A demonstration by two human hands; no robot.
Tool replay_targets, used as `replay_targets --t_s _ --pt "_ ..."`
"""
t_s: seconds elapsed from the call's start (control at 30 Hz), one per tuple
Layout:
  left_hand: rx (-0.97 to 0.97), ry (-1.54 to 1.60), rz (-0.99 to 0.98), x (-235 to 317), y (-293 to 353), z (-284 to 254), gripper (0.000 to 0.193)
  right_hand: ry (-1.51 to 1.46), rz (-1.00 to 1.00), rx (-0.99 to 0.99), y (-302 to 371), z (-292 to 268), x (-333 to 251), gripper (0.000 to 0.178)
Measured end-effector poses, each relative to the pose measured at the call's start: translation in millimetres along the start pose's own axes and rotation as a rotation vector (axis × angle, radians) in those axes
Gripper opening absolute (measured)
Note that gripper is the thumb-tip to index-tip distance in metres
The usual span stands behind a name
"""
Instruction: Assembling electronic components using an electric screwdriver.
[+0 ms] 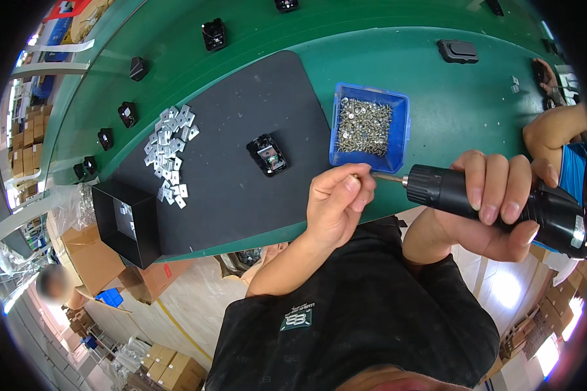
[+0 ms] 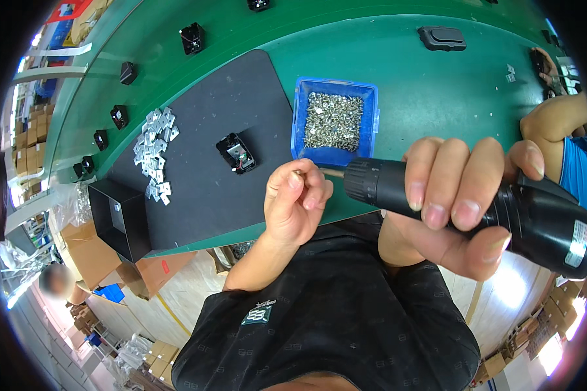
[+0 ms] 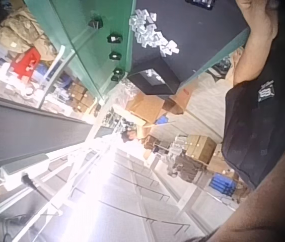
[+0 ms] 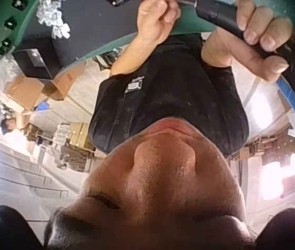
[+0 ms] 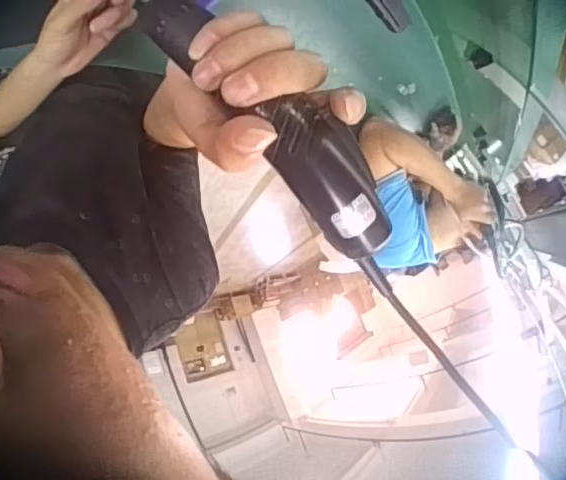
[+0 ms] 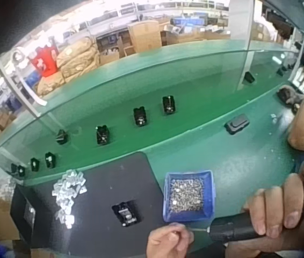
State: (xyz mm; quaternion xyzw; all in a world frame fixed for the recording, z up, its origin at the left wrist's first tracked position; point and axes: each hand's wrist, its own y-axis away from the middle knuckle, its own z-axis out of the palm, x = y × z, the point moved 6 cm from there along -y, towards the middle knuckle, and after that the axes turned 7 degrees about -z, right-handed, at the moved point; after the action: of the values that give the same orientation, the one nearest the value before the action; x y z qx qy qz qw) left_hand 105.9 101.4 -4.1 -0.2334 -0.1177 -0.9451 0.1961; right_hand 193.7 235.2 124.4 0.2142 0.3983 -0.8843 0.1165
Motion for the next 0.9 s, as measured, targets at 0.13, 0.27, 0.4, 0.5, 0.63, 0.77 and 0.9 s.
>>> replay_targets --t_s 0.13,0.27,0.4,0.5,0.63,0.77,0.9 --pt "-0.109 0.353 -0.059 -13 -1 1 0.025 -0.065 -0.017 0.069 0 9 1 0.041" --pt "-0.179 0.563 -0.138 -21 2 16 0.026 -0.061 -0.012 0.083 0 18 6 0.040" --pt "-0.250 0.658 -0.138 -20 3 22 0.028 -0.075 -0.019 0.105 2 20 8 0.041" --pt "-0.263 0.648 -0.129 -21 4 22 0.029 -0.089 0.012 0.089 1 17 6 0.041" --pt "-0.272 0.636 -0.141 -21 5 21 0.029 -0.095 0.020 0.079 2 16 7 0.041" --pt "-0.233 0.570 -0.122 -17 3 21 0.028 -0.052 -0.026 0.075 0 16 9 0.042" --pt "-0.127 0.515 -0.147 -18 4 16 0.027 -0.073 -0.103 -0.057 -1 20 14 0.048"
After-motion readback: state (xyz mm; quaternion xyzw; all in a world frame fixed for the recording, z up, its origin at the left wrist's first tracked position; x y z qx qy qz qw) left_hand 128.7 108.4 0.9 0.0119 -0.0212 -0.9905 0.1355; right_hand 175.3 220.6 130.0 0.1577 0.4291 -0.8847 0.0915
